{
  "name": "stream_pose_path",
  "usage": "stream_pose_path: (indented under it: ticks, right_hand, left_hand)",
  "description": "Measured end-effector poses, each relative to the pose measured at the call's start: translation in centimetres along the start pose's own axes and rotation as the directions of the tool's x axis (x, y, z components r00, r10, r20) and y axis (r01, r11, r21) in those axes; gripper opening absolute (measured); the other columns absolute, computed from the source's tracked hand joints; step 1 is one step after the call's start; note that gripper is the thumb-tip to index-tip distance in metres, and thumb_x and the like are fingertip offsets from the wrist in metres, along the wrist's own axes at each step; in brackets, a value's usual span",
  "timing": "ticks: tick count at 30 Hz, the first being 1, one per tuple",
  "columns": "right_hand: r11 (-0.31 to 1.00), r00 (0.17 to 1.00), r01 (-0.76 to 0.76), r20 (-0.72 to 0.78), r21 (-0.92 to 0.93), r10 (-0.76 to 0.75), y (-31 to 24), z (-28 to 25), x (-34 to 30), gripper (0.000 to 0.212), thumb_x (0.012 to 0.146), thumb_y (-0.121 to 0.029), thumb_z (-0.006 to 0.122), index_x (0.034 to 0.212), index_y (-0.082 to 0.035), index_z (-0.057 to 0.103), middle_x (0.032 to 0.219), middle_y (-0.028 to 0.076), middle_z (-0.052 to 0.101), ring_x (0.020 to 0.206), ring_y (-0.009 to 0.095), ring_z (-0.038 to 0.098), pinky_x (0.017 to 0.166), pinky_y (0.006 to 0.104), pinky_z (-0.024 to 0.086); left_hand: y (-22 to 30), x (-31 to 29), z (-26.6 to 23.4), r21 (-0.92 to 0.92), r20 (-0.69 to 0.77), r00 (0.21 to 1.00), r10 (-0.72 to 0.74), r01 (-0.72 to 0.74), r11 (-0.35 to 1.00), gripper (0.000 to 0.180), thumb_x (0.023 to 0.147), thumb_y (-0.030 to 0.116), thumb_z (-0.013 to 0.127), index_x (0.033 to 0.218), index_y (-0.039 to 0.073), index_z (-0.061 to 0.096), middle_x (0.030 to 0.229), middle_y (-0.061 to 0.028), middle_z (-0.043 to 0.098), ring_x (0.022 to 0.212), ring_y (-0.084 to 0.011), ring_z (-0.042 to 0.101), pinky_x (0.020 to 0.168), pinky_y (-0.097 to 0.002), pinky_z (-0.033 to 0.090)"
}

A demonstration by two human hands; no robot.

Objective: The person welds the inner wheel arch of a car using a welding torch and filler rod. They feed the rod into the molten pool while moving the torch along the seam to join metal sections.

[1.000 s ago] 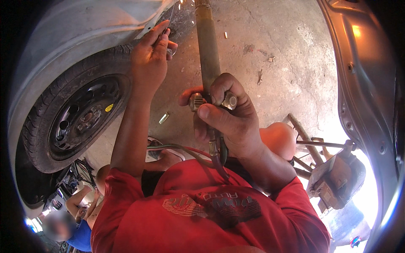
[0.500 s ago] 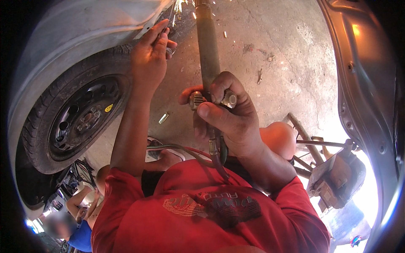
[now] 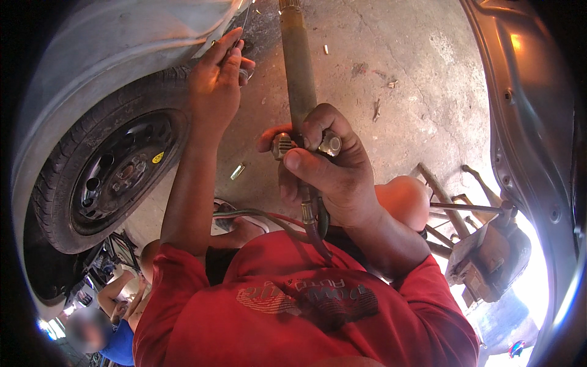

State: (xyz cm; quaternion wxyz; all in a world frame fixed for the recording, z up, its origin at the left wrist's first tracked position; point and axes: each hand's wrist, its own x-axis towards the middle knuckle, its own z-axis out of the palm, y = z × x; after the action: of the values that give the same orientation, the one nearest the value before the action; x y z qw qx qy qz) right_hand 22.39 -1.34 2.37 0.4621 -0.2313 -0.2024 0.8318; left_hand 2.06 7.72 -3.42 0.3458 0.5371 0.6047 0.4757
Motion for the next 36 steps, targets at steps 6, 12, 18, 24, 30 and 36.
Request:
stream_pose_path:
  ticks: [6,12,18,24,30,36]
  right_hand:
    - [1.0,1.0,0.01,0.002,-0.007,-0.01,0.0,0.1,0.1,0.023,0.1,0.001,0.063,0.098,-0.012,0.044,0.111,0.017,0.068,0.063,0.01,0.067,0.056,0.0228,0.057]
    - [1.0,1.0,0.012,0.002,-0.009,-0.012,0.0,0.0,0.1,0.022,0.1,0.001,0.062,0.098,-0.012,0.044,0.111,0.018,0.068,0.063,0.01,0.067,0.056,0.023,0.057]
    - [1.0,1.0,0.01,0.013,0.028,-0.01,0.3,-0.2,0.1,0.022,0.1,0.001,0.061,0.098,-0.012,0.044,0.111,0.018,0.068,0.062,0.011,0.067,0.055,0.023,0.056]
    - [0.996,1.0,0.025,0.011,0.087,-0.026,0.5,-0.3,0.2,0.022,0.1,0.001,0.062,0.1,-0.012,0.045,0.112,0.018,0.068,0.064,0.013,0.069,0.054,0.0239,0.056]
    - [0.956,0.999,0.047,-0.024,0.29,-0.042,0.9,-0.7,0.1,0.021,0.1,0.0,0.063,0.101,-0.013,0.046,0.11,0.017,0.068,0.066,0.016,0.07,0.051,0.0258,0.056]
    - [0.919,0.999,0.012,-0.036,0.393,0.002,0.6,-0.7,-0.1,0.021,0.099,0.0,0.064,0.101,-0.012,0.047,0.1,0.012,0.068,0.065,0.017,0.07,0.051,0.0268,0.055]
  left_hand:
    - [0.0,0.1,0.0,0.006,0.0,1.0,-0.006,0.006,1.0,0.032,0.106,0.01,0.055,0.137,0.007,0.064,0.092,-0.005,0.072,0.075,-0.0056,0.062,0.066,-0.0218,0.051]
    - [0.3,0.1,0.0,0.01,0.005,1.0,-0.027,0.027,1.0,0.033,0.106,0.009,0.055,0.137,0.007,0.064,0.092,-0.0047,0.072,0.075,-0.005,0.062,0.066,-0.0217,0.051]
    - [0.3,0.2,0.1,0.007,0.006,0.999,-0.032,0.032,0.999,0.033,0.106,0.008,0.053,0.137,0.007,0.064,0.101,-0.0057,0.072,0.081,-0.0067,0.066,0.067,-0.0219,0.051]
    - [0.1,0.3,0.1,-0.01,0.016,0.999,-0.051,0.051,0.999,0.034,0.106,0.008,0.053,0.138,0.006,0.063,0.115,-0.0091,0.07,0.085,-0.0096,0.068,0.068,-0.0225,0.052]
    - [-0.1,-0.2,-0.2,0.124,0.083,0.996,-0.008,-0.002,0.992,0.035,0.107,0.01,0.052,0.139,0.005,0.062,0.119,-0.0102,0.07,0.088,-0.0115,0.069,0.067,-0.0243,0.054]
    - [0.3,-0.5,0.0,0.132,0.026,0.999,-0.028,0.024,0.991,0.035,0.108,0.014,0.051,0.14,0.005,0.062,0.125,-0.0147,0.07,0.088,-0.0129,0.07,0.066,-0.0256,0.055]
